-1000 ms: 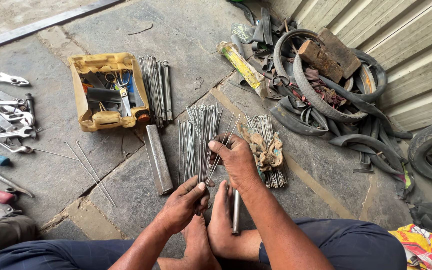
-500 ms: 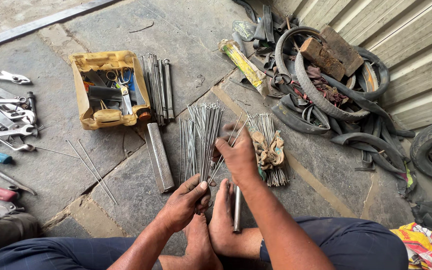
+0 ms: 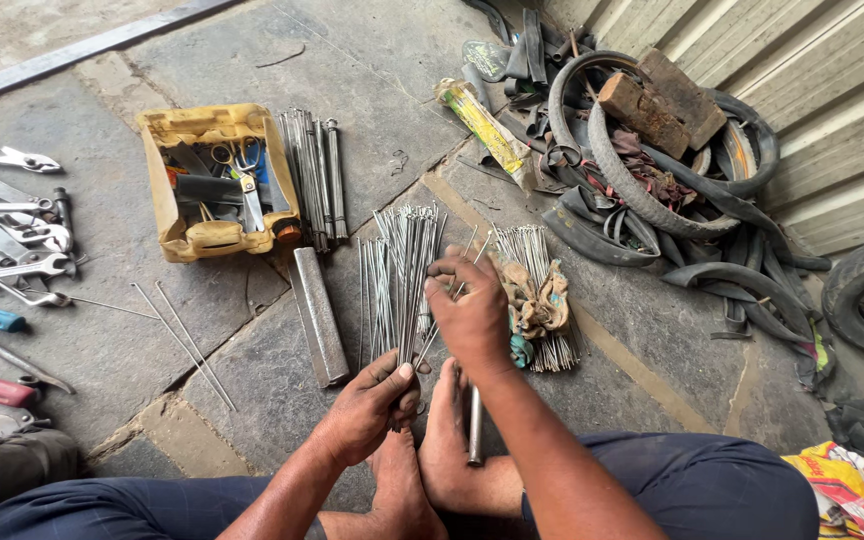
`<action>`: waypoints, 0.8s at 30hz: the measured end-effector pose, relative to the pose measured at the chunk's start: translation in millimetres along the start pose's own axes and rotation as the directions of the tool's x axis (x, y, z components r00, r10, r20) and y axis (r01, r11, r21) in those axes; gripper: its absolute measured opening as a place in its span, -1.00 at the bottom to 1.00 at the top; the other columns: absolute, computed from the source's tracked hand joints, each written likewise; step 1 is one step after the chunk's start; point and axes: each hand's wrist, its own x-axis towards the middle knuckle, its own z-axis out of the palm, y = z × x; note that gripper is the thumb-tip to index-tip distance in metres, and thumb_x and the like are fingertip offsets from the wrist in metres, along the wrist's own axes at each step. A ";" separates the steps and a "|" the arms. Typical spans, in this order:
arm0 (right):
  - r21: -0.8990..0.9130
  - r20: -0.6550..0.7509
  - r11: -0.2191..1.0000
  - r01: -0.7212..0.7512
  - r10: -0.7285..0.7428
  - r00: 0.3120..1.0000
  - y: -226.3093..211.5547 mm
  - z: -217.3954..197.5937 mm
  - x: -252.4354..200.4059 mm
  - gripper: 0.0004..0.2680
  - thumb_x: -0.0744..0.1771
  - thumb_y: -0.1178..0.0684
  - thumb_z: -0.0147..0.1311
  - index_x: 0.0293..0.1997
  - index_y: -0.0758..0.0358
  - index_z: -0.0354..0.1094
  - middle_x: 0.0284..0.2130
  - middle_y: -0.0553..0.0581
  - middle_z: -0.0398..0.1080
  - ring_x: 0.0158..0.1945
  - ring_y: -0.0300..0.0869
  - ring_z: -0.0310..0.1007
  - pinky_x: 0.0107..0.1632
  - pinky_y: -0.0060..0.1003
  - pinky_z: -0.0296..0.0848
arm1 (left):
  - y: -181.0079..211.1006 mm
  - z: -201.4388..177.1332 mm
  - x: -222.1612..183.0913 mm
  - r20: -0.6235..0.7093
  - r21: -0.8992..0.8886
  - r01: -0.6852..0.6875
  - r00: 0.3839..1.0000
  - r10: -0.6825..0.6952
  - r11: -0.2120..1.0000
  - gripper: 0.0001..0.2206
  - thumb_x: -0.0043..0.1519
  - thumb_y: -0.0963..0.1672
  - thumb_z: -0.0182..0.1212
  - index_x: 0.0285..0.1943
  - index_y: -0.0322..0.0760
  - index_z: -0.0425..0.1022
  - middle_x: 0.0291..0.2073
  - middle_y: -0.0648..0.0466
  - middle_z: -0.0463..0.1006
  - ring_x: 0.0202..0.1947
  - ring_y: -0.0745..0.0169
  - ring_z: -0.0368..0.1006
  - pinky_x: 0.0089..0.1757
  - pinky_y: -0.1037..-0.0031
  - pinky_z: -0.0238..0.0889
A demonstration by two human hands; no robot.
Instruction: The person sorts and organizes a large collection of metal bicycle spokes while sitting on the floor, picking them up and grouping them together.
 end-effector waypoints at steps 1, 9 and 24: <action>0.126 0.076 0.986 -0.111 0.102 0.992 -0.7 -2.0 1.5 -0.91 0.27 0.12 0.28 -0.21 0.23 0.56 0.08 0.18 0.48 -0.17 -0.19 0.64 0.30 -0.23 0.25 | -1.1 0.3 -0.9 0.010 -0.020 -0.002 1.000 0.002 1.000 -0.76 0.42 -0.05 -0.04 0.03 -0.29 0.44 -0.57 0.21 0.24 -0.53 0.43 0.13 -0.44 0.56 0.10; 0.438 0.298 0.774 -0.458 0.356 0.886 -1.1 -4.6 7.6 -0.91 0.27 0.10 0.25 -0.31 0.29 0.49 -0.47 0.00 0.47 -0.38 -0.33 0.41 -0.23 -0.42 0.44 | 1.6 0.3 -1.4 -0.015 0.018 0.048 0.999 -0.047 0.999 -0.75 0.41 -0.05 -0.03 0.04 -0.27 0.45 -0.58 0.21 0.23 -0.55 0.43 0.11 -0.44 0.56 0.07; 0.097 0.142 0.923 -0.372 0.357 0.923 -16.4 -4.5 6.4 -0.73 0.26 0.12 0.10 0.04 0.14 0.19 -0.25 0.04 0.49 -0.22 -0.17 0.58 -0.17 -0.19 0.58 | -8.2 1.8 2.3 -0.036 0.075 0.018 0.999 -0.015 0.997 -0.78 0.43 -0.06 -0.01 0.01 -0.30 0.42 -0.56 0.21 0.26 -0.54 0.44 0.12 -0.45 0.56 0.05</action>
